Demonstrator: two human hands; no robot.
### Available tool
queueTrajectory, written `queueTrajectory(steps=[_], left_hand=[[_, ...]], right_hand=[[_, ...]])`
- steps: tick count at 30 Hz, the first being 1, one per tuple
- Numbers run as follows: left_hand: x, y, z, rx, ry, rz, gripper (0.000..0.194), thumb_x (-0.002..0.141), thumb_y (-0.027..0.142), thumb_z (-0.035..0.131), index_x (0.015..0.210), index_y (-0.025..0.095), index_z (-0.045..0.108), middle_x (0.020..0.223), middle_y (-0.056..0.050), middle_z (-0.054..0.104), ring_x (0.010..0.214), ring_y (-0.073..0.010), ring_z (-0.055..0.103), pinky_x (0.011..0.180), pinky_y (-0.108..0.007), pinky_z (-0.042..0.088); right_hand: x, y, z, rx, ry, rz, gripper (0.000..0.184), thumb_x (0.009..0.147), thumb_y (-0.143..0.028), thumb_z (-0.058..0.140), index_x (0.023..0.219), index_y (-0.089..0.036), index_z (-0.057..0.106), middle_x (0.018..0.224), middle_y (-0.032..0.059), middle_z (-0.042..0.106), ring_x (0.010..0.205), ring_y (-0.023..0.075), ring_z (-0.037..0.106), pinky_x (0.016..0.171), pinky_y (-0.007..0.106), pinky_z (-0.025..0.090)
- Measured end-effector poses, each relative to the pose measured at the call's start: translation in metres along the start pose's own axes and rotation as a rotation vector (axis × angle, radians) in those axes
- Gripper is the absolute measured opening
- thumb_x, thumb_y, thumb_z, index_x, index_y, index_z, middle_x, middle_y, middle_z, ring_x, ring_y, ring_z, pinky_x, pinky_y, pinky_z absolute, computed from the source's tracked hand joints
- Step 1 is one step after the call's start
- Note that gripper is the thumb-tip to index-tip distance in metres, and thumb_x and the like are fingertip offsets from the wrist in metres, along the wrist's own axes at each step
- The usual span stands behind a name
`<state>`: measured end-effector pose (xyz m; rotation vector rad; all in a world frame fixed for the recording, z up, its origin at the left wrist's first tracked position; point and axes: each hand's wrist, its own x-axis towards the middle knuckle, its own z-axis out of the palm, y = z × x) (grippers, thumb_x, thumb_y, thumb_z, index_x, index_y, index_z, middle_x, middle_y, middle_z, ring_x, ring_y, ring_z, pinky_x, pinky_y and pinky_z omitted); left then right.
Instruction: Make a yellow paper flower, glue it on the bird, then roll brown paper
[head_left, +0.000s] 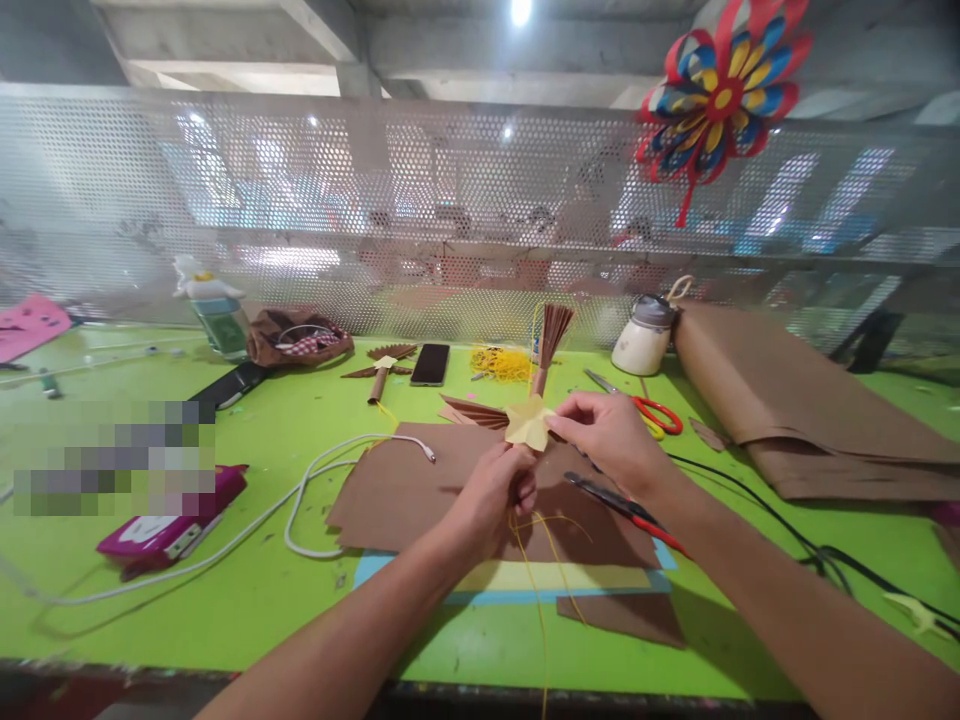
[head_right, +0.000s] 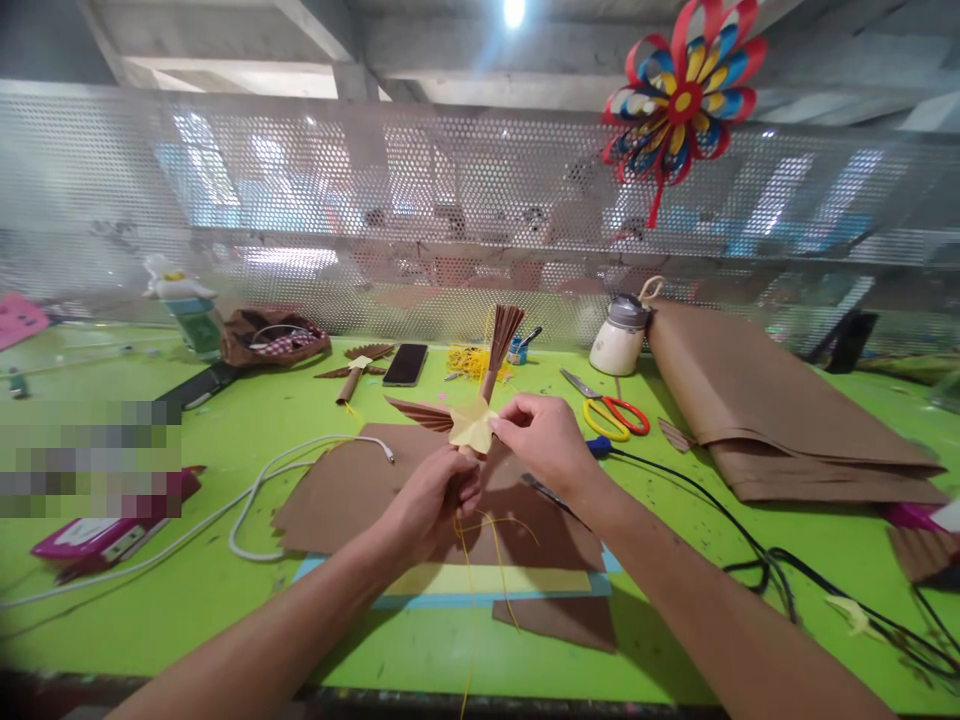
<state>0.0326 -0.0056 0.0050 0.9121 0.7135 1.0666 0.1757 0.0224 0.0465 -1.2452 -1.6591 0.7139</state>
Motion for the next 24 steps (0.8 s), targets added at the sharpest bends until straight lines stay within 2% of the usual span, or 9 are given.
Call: queueTrajectory(steps=[7, 16, 24], left_hand=[[0.0012, -0.0016, -0.0007, -0.079, 0.004, -0.028, 0.014, 0.07, 0.022, 0.05, 0.067, 0.018, 0.037, 0.052, 0.008, 0.03, 0.043, -0.0051, 0.028, 0.041, -0.017, 0.024], [0.0022, -0.0016, -0.0015, -0.107, 0.025, -0.08, 0.013, 0.07, 0.026, 0.053, 0.071, 0.018, 0.042, 0.051, 0.009, 0.027, 0.041, -0.0051, 0.026, 0.039, -0.017, 0.022], [0.001, -0.0024, -0.0035, -0.165, -0.017, -0.087, 0.015, 0.073, 0.03, 0.05, 0.072, 0.016, 0.046, 0.049, 0.007, 0.03, 0.043, -0.0061, 0.026, 0.04, -0.017, 0.02]], right_hand=[[0.0001, 0.0034, 0.0011, 0.04, -0.014, 0.018, 0.017, 0.068, -0.031, 0.062, 0.064, -0.015, 0.064, 0.056, 0.0013, 0.058, 0.048, 0.0094, 0.042, 0.046, 0.024, 0.031], [-0.0001, 0.0074, 0.0013, 0.107, -0.017, 0.02, 0.02, 0.068, -0.035, 0.063, 0.063, -0.015, 0.061, 0.053, -0.0001, 0.054, 0.047, 0.0091, 0.039, 0.044, 0.023, 0.029], [0.0015, 0.009, 0.0016, 0.096, -0.032, 0.04, 0.02, 0.068, -0.033, 0.062, 0.06, -0.015, 0.059, 0.053, -0.0004, 0.054, 0.047, 0.0091, 0.04, 0.046, 0.024, 0.031]])
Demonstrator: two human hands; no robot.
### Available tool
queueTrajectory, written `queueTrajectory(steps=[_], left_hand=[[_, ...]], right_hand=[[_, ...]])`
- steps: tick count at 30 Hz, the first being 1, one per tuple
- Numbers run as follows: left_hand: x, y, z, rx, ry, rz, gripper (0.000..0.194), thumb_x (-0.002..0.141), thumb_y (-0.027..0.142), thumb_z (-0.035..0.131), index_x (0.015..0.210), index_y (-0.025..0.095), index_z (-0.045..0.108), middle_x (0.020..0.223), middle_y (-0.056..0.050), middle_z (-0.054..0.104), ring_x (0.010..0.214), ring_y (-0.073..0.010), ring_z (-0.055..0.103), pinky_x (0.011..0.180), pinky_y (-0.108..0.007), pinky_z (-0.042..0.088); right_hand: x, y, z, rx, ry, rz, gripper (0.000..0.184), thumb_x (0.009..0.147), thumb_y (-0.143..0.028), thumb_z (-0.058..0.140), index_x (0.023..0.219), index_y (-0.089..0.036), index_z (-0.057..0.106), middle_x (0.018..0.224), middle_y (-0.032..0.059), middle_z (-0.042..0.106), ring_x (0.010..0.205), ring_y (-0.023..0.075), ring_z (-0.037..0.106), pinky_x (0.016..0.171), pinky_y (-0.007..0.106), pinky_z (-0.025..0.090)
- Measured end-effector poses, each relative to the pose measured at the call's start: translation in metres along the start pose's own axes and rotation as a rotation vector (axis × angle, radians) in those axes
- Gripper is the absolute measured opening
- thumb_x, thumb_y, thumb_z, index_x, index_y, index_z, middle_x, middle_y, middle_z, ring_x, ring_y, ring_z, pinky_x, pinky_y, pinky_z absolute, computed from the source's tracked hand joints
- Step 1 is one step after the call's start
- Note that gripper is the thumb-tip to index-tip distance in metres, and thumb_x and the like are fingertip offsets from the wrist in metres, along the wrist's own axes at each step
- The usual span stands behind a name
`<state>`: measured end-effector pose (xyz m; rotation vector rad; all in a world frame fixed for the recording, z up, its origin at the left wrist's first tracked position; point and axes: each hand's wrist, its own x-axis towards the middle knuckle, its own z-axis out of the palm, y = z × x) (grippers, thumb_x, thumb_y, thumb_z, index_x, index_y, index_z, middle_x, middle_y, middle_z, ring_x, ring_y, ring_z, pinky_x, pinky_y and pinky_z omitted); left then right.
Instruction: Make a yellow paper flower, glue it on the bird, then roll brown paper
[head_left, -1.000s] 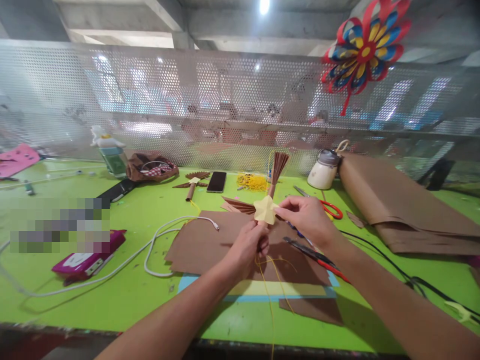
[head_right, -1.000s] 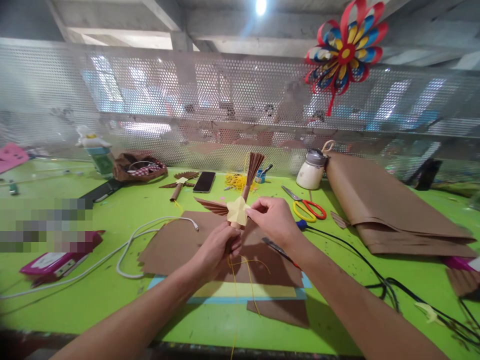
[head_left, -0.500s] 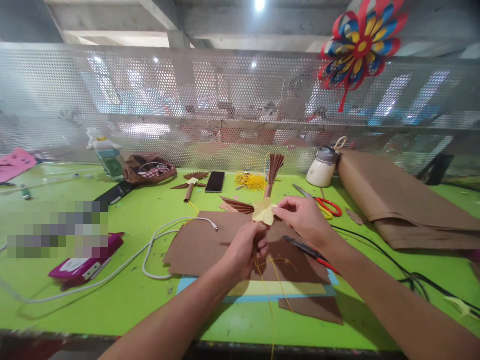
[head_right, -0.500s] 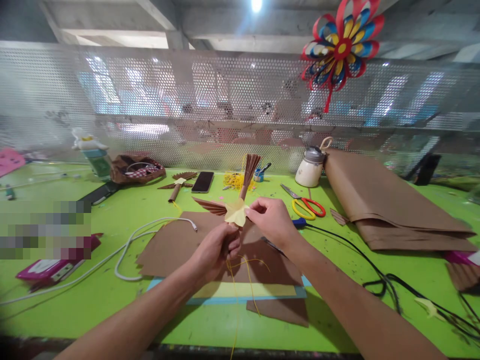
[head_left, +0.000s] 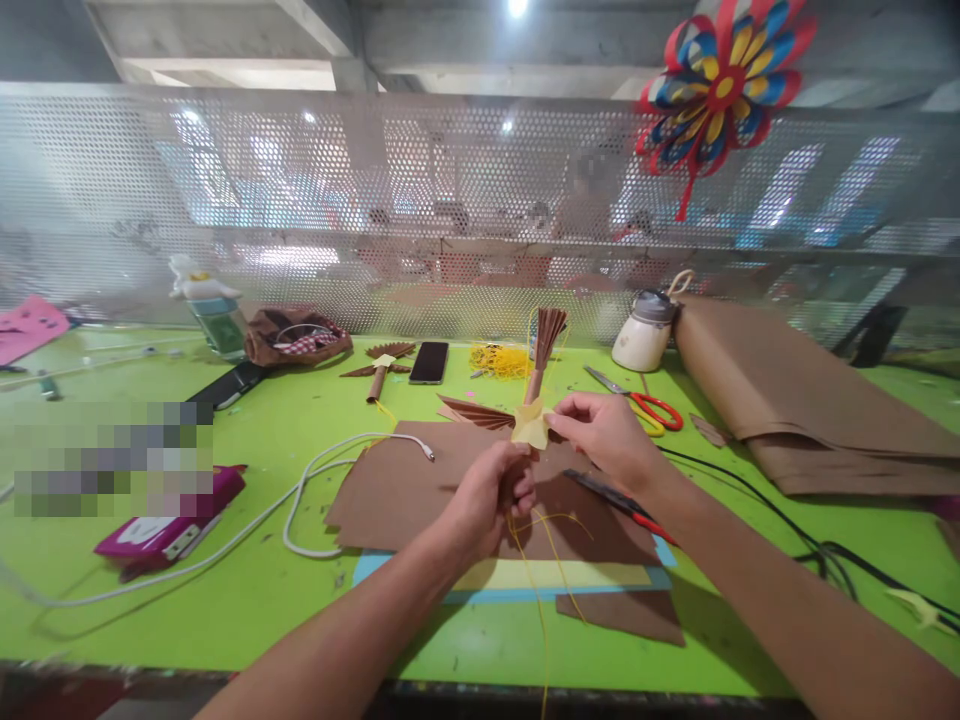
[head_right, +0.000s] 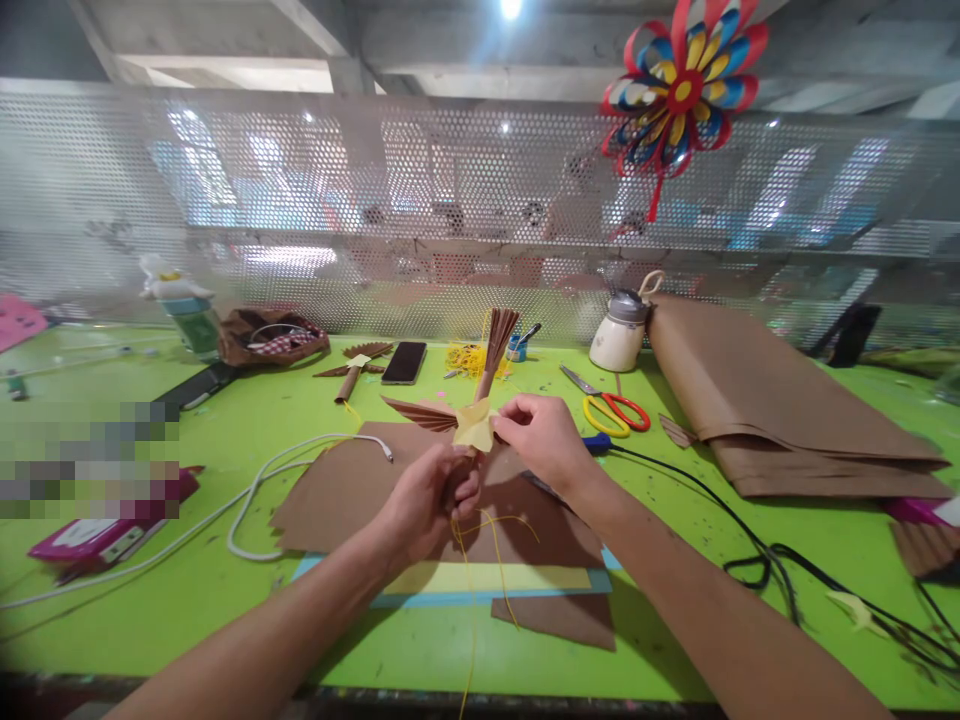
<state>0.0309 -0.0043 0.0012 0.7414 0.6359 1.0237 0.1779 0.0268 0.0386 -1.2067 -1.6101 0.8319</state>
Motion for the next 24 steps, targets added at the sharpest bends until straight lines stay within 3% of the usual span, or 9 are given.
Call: queueTrajectory(steps=[6, 12, 14, 17, 20, 24], left_hand=[[0.001, -0.001, -0.001, 0.136, 0.025, -0.007, 0.033, 0.079, 0.049, 0.052, 0.072, 0.017, 0.045, 0.046, 0.008, 0.027, 0.04, -0.005, 0.023, 0.039, -0.017, 0.015], [0.003, -0.003, -0.002, 0.17, 0.063, -0.006, 0.039, 0.076, 0.054, 0.055, 0.072, 0.017, 0.043, 0.046, 0.009, 0.029, 0.039, -0.0041, 0.024, 0.039, -0.017, 0.015], [0.003, -0.003, -0.003, 0.181, 0.075, -0.013, 0.041, 0.075, 0.057, 0.054, 0.072, 0.017, 0.043, 0.046, 0.009, 0.029, 0.038, -0.0043, 0.025, 0.038, -0.017, 0.015], [0.004, -0.003, -0.004, 0.19, 0.087, 0.0, 0.043, 0.075, 0.059, 0.052, 0.071, 0.018, 0.043, 0.046, 0.009, 0.028, 0.037, -0.0041, 0.025, 0.038, -0.017, 0.015], [0.005, -0.004, -0.004, 0.202, 0.092, 0.031, 0.043, 0.075, 0.059, 0.052, 0.068, 0.018, 0.042, 0.046, 0.009, 0.028, 0.038, -0.0041, 0.023, 0.038, -0.017, 0.017], [0.005, -0.004, -0.004, 0.216, 0.082, 0.047, 0.045, 0.075, 0.061, 0.052, 0.065, 0.018, 0.04, 0.045, 0.008, 0.029, 0.038, -0.0046, 0.025, 0.038, -0.017, 0.019]], right_hand=[[0.001, 0.007, 0.002, -0.04, -0.001, -0.028, 0.019, 0.069, -0.033, 0.061, 0.06, -0.016, 0.06, 0.055, 0.0, 0.057, 0.05, 0.0109, 0.045, 0.049, 0.025, 0.035], [0.001, 0.009, 0.001, -0.208, 0.013, -0.068, 0.017, 0.072, -0.031, 0.059, 0.065, -0.016, 0.06, 0.058, 0.0011, 0.057, 0.053, 0.0129, 0.048, 0.052, 0.027, 0.039], [-0.003, 0.006, 0.002, -0.329, 0.131, -0.189, 0.012, 0.072, -0.028, 0.06, 0.072, -0.016, 0.06, 0.068, 0.0033, 0.059, 0.061, 0.0157, 0.052, 0.059, 0.029, 0.042], [-0.011, 0.0, 0.005, -0.517, 0.271, -0.49, 0.01, 0.074, -0.018, 0.058, 0.084, -0.015, 0.059, 0.086, 0.0077, 0.057, 0.083, 0.0209, 0.052, 0.074, 0.034, 0.043], [-0.019, -0.004, 0.011, -0.623, 0.172, -0.652, 0.011, 0.08, -0.012, 0.051, 0.086, -0.015, 0.059, 0.088, 0.0085, 0.055, 0.09, 0.0223, 0.048, 0.08, 0.036, 0.041], [-0.02, 0.0, 0.017, -0.651, 0.104, -0.643, 0.01, 0.083, -0.012, 0.048, 0.084, -0.015, 0.057, 0.083, 0.0077, 0.054, 0.086, 0.0218, 0.046, 0.077, 0.036, 0.042]])
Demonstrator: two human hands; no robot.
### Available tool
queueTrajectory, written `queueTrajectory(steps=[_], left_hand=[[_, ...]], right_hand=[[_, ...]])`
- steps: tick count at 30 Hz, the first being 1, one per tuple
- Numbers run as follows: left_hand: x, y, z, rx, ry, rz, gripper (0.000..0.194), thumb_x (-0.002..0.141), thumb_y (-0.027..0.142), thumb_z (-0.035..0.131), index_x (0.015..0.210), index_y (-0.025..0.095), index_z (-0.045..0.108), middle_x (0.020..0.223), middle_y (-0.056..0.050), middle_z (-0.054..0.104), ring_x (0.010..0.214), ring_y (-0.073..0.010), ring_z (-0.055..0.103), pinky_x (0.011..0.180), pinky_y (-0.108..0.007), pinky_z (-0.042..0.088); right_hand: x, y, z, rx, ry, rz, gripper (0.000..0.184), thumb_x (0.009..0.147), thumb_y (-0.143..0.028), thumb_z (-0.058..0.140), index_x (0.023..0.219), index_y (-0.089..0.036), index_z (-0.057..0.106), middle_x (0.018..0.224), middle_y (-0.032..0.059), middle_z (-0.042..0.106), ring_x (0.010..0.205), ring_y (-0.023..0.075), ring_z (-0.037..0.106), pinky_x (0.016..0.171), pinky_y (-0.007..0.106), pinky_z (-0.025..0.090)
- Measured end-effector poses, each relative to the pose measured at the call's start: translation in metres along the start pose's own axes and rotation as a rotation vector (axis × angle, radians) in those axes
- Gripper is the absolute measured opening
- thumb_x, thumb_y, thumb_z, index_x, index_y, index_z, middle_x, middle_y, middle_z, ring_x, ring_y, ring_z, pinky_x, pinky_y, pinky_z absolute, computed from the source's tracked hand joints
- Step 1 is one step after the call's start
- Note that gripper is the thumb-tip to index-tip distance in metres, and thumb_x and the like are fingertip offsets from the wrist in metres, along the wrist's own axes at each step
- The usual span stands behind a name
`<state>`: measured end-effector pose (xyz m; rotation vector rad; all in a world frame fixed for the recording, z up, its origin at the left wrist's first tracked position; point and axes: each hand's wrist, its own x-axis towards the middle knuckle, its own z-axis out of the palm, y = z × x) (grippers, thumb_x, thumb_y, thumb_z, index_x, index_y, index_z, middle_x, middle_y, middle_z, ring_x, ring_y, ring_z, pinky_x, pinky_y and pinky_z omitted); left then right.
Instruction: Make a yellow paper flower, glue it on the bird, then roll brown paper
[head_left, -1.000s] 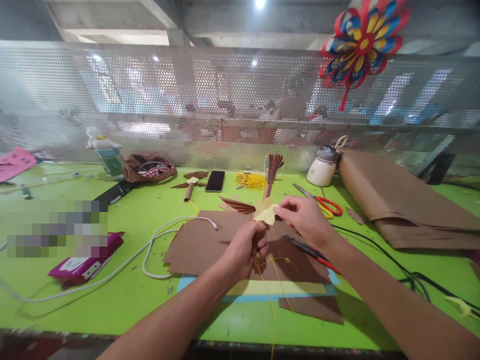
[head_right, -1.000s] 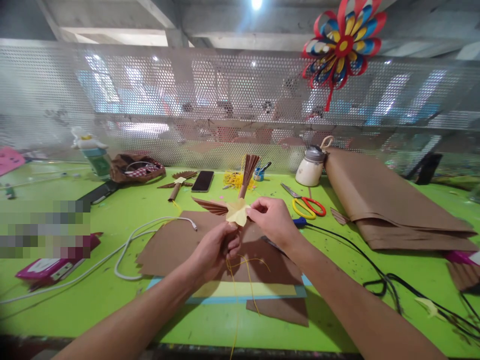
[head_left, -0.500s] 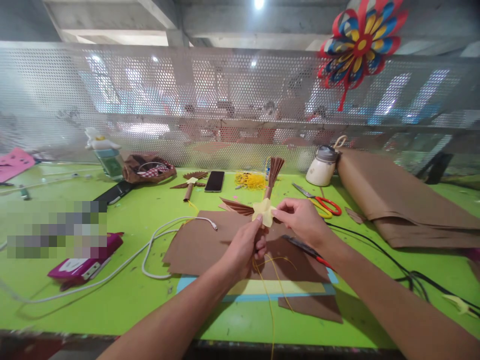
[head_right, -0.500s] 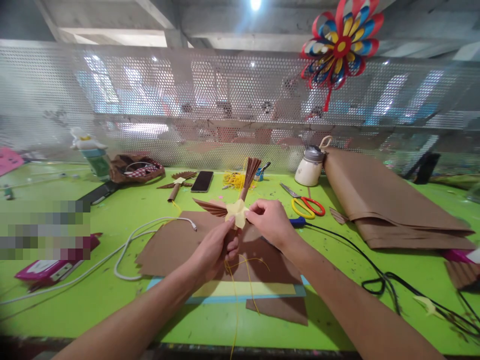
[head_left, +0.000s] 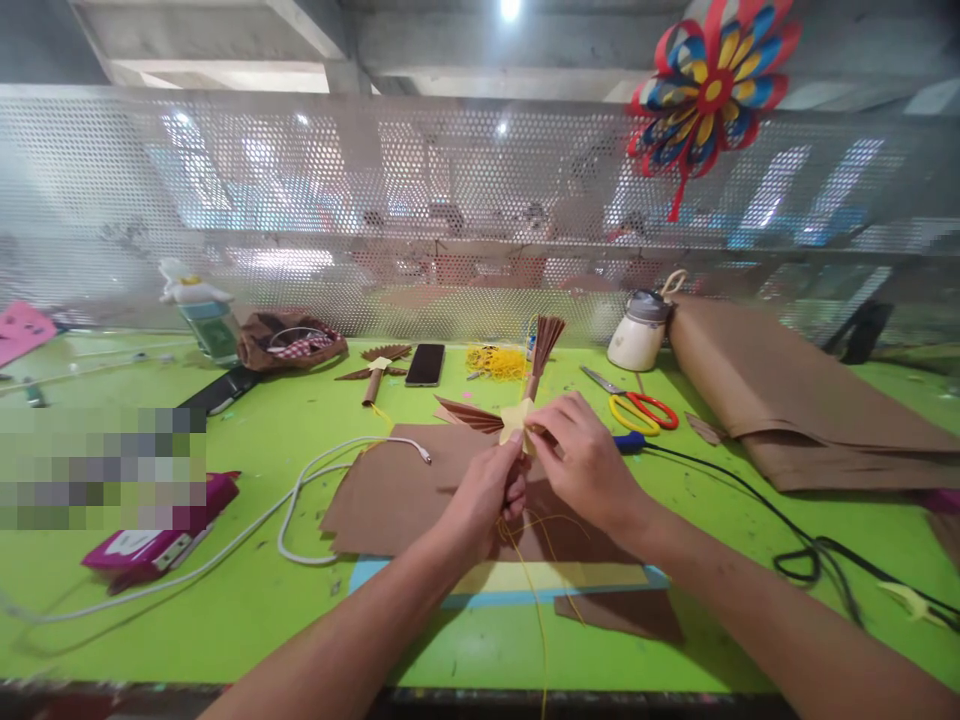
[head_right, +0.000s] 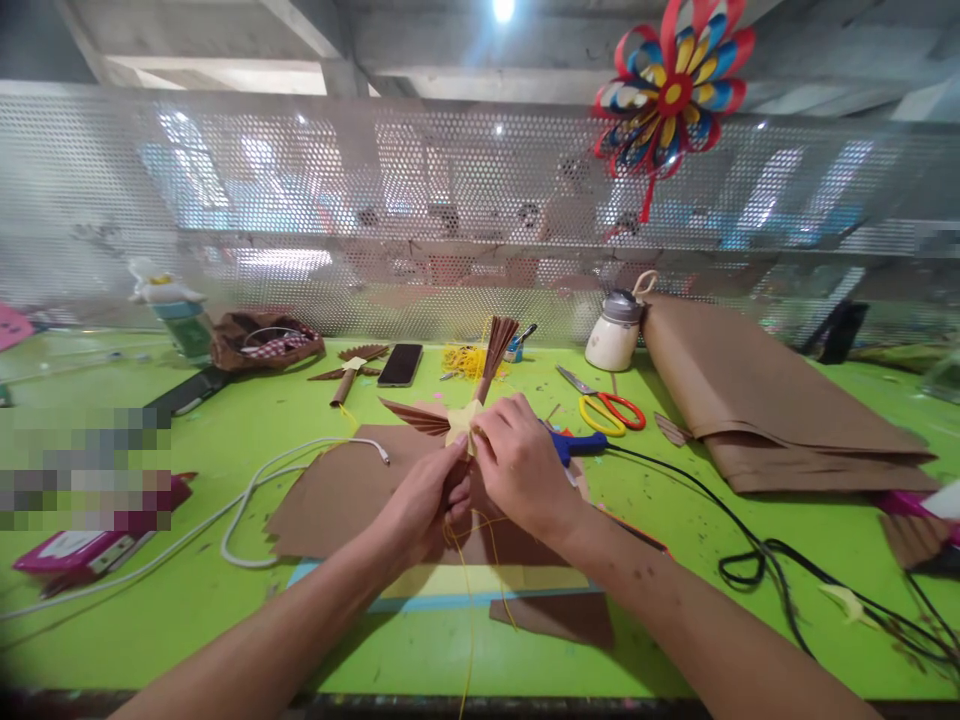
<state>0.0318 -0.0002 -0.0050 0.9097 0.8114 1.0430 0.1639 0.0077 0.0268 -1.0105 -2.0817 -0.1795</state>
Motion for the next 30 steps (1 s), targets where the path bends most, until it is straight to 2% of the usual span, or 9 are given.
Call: queueTrajectory(steps=[15, 21, 26, 30], left_hand=[[0.0, 0.001, -0.003, -0.072, -0.008, -0.078, 0.04, 0.077, 0.056, 0.052, 0.07, 0.017, 0.045, 0.045, 0.008, 0.031, 0.038, -0.0051, 0.027, 0.038, -0.017, 0.016], [0.002, 0.001, -0.004, -0.136, -0.023, -0.106, 0.042, 0.077, 0.058, 0.051, 0.071, 0.017, 0.047, 0.046, 0.007, 0.033, 0.038, -0.0051, 0.03, 0.037, -0.016, 0.018], [0.002, 0.004, -0.005, -0.16, -0.021, -0.091, 0.047, 0.078, 0.061, 0.046, 0.076, 0.014, 0.051, 0.049, 0.006, 0.035, 0.039, -0.0046, 0.031, 0.037, -0.016, 0.019], [0.0, 0.008, -0.004, -0.184, -0.011, -0.055, 0.036, 0.078, 0.05, 0.052, 0.075, 0.014, 0.05, 0.049, 0.006, 0.034, 0.039, -0.0048, 0.03, 0.038, -0.017, 0.021]], right_hand=[[-0.004, 0.004, 0.006, 0.036, 0.0, 0.02, 0.01, 0.083, -0.011, 0.049, 0.086, -0.015, 0.057, 0.082, 0.0069, 0.055, 0.083, 0.021, 0.046, 0.075, 0.034, 0.041], [-0.004, 0.001, 0.003, 0.015, 0.009, 0.016, 0.011, 0.083, -0.011, 0.048, 0.08, -0.016, 0.058, 0.078, 0.0063, 0.053, 0.08, 0.0205, 0.046, 0.071, 0.034, 0.041], [-0.001, 0.002, -0.008, 0.016, 0.114, 0.041, 0.009, 0.082, -0.013, 0.051, 0.081, -0.016, 0.059, 0.078, 0.006, 0.051, 0.081, 0.0204, 0.046, 0.072, 0.033, 0.041], [0.001, 0.007, -0.015, 0.023, 0.184, 0.071, 0.008, 0.082, -0.013, 0.052, 0.08, -0.015, 0.059, 0.077, 0.0057, 0.051, 0.08, 0.0199, 0.046, 0.075, 0.034, 0.041]])
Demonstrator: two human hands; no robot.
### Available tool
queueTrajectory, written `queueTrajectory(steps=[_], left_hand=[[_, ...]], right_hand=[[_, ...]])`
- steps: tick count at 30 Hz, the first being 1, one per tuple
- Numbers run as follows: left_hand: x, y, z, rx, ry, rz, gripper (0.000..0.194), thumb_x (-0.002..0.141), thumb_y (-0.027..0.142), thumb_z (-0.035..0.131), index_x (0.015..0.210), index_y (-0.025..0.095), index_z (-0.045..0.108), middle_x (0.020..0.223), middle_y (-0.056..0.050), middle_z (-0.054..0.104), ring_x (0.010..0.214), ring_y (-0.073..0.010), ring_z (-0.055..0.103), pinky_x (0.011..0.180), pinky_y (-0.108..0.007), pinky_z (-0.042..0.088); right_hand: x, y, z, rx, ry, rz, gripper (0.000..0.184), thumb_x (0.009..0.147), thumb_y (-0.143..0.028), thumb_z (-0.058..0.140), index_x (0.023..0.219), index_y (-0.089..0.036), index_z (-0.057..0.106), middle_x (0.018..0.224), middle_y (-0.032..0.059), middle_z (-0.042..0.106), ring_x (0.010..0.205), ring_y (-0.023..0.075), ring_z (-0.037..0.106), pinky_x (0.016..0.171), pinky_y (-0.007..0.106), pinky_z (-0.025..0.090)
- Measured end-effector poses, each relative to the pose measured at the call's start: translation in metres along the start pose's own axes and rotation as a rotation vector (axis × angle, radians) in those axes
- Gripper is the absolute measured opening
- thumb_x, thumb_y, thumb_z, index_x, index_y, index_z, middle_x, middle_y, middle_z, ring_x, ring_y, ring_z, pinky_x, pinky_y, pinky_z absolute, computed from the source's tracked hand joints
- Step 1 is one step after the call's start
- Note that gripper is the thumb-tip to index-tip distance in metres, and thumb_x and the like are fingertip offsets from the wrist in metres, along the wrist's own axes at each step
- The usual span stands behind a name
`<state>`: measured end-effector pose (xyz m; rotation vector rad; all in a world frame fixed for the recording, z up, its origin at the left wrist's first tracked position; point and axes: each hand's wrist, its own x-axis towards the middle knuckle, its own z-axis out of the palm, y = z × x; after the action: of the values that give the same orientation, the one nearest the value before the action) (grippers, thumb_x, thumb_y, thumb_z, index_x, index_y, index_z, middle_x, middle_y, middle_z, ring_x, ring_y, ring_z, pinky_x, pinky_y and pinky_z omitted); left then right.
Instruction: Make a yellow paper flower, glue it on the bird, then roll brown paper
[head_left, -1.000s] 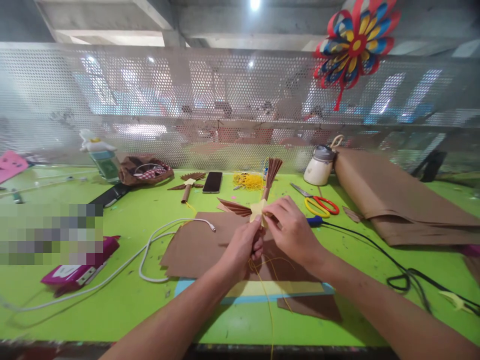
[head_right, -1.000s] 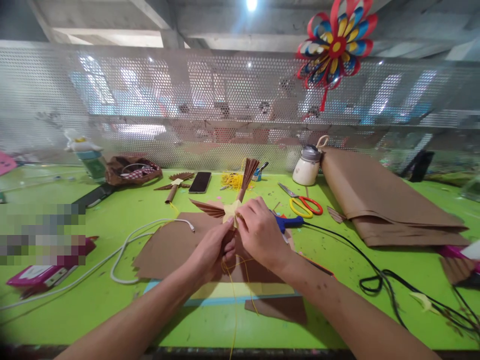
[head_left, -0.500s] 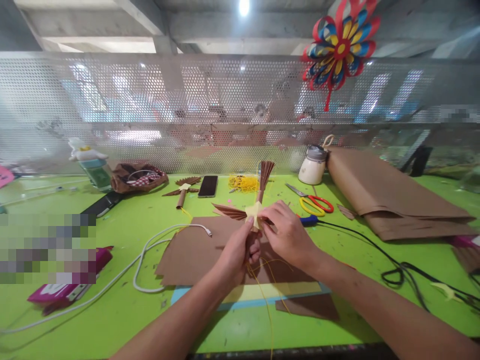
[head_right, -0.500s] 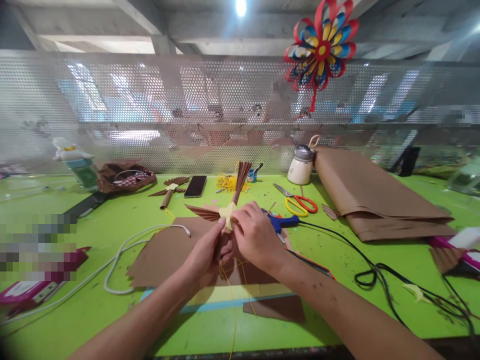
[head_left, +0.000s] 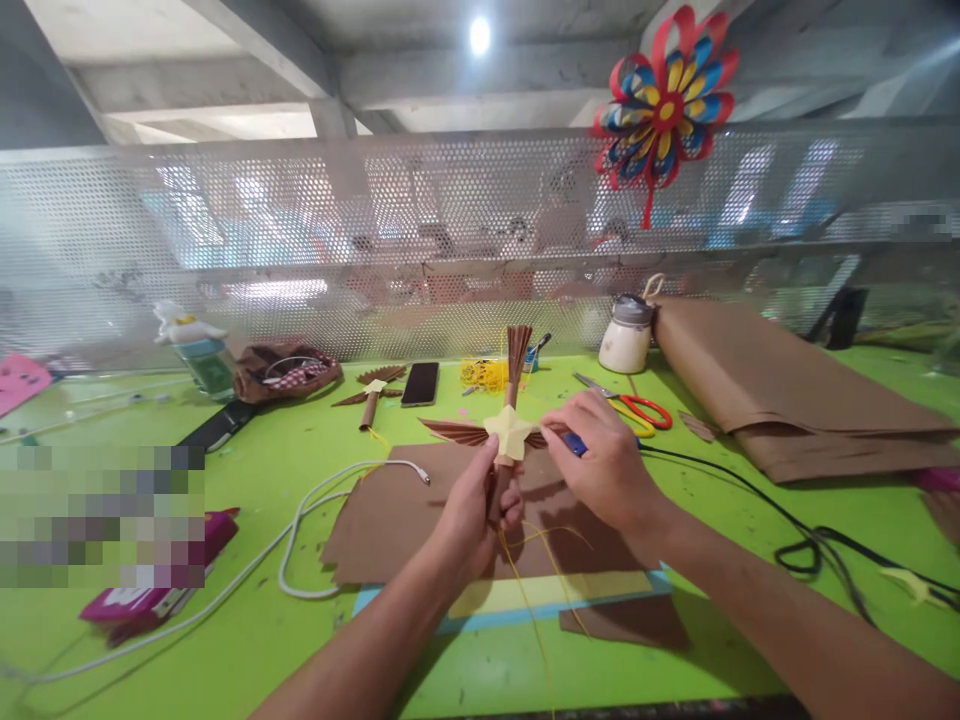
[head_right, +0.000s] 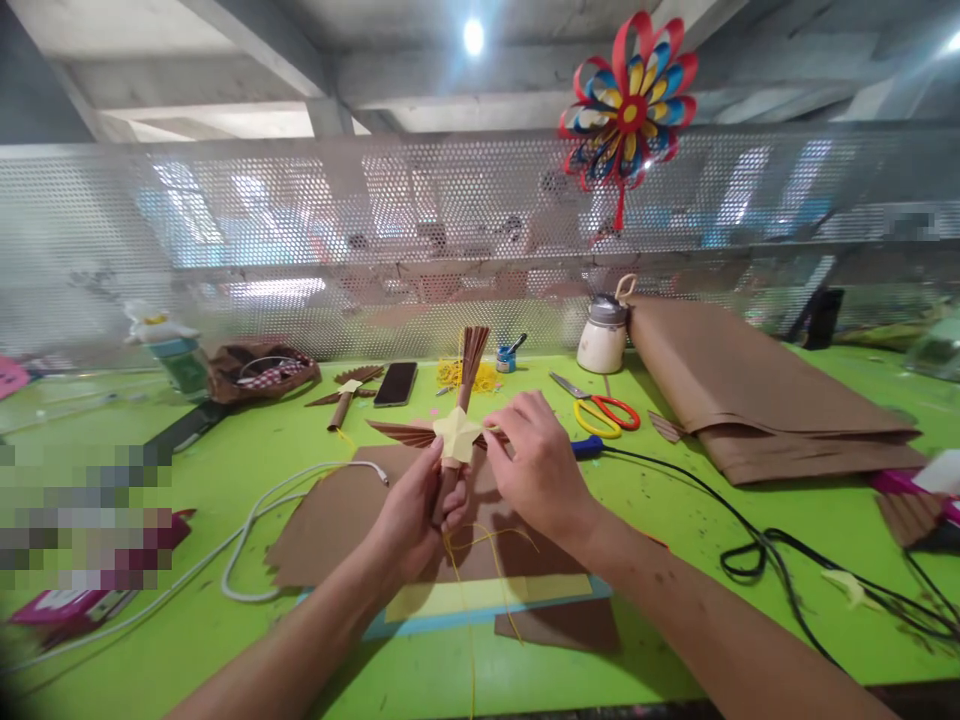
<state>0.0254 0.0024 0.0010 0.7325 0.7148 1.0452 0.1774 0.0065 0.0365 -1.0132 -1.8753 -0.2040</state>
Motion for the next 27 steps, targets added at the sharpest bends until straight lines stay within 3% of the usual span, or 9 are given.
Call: queueTrajectory(steps=[4, 8, 12, 17, 22, 25, 27], left_hand=[[0.0, -0.001, -0.002, -0.01, -0.019, 0.054, 0.012, 0.07, 0.023, 0.056, 0.073, 0.014, 0.049, 0.048, 0.007, 0.031, 0.041, -0.0053, 0.03, 0.039, -0.017, 0.023], [0.002, -0.005, -0.004, 0.07, -0.02, 0.089, 0.013, 0.057, 0.011, 0.051, 0.069, 0.015, 0.047, 0.049, 0.006, 0.036, 0.039, -0.0058, 0.032, 0.037, -0.019, 0.021], [0.001, -0.007, -0.002, 0.122, -0.003, 0.077, 0.013, 0.056, 0.01, 0.048, 0.067, 0.016, 0.046, 0.048, 0.006, 0.036, 0.038, -0.0063, 0.032, 0.036, -0.019, 0.019], [0.0, -0.004, -0.004, 0.048, -0.042, 0.085, 0.009, 0.061, 0.011, 0.049, 0.068, 0.015, 0.046, 0.049, 0.006, 0.034, 0.041, -0.0057, 0.029, 0.04, -0.019, 0.022], [0.0, 0.002, -0.009, -0.027, -0.057, 0.089, 0.006, 0.069, 0.019, 0.051, 0.071, 0.015, 0.048, 0.048, 0.006, 0.034, 0.042, -0.006, 0.031, 0.041, -0.018, 0.023], [-0.001, 0.005, -0.008, -0.032, -0.067, 0.11, 0.01, 0.074, 0.025, 0.05, 0.073, 0.015, 0.05, 0.047, 0.005, 0.036, 0.042, -0.0068, 0.033, 0.041, -0.019, 0.024], [-0.002, 0.007, -0.005, -0.062, -0.076, 0.131, 0.011, 0.074, 0.026, 0.049, 0.07, 0.016, 0.048, 0.047, 0.005, 0.036, 0.042, -0.0069, 0.032, 0.041, -0.019, 0.024]], right_hand=[[-0.001, 0.002, 0.002, 0.012, -0.026, 0.002, 0.011, 0.083, -0.013, 0.05, 0.085, -0.015, 0.06, 0.079, 0.0065, 0.051, 0.082, 0.0207, 0.046, 0.074, 0.034, 0.041], [-0.004, -0.003, 0.008, -0.058, -0.173, -0.108, 0.033, 0.083, -0.008, 0.044, 0.113, -0.016, 0.057, 0.086, 0.0087, 0.051, 0.084, 0.0226, 0.043, 0.075, 0.037, 0.041], [-0.006, -0.01, 0.01, -0.128, -0.252, -0.173, 0.039, 0.083, -0.009, 0.042, 0.12, -0.016, 0.055, 0.088, 0.0107, 0.051, 0.085, 0.0243, 0.042, 0.076, 0.041, 0.041], [-0.009, -0.016, 0.007, -0.031, -0.182, -0.139, 0.043, 0.084, -0.008, 0.041, 0.125, -0.014, 0.049, 0.089, 0.0102, 0.051, 0.086, 0.0236, 0.044, 0.077, 0.04, 0.042], [-0.013, -0.009, 0.014, 0.157, -0.057, -0.028, 0.025, 0.085, -0.011, 0.043, 0.106, -0.016, 0.057, 0.09, 0.0089, 0.054, 0.088, 0.0211, 0.05, 0.079, 0.036, 0.044], [-0.018, -0.006, 0.021, 0.229, -0.068, 0.043, 0.015, 0.086, -0.015, 0.045, 0.093, -0.016, 0.058, 0.085, 0.0072, 0.058, 0.082, 0.0191, 0.054, 0.076, 0.034, 0.045], [-0.021, -0.006, 0.024, 0.228, -0.117, 0.029, 0.018, 0.087, -0.016, 0.044, 0.099, -0.017, 0.058, 0.087, 0.0074, 0.061, 0.082, 0.0192, 0.057, 0.075, 0.033, 0.046]])
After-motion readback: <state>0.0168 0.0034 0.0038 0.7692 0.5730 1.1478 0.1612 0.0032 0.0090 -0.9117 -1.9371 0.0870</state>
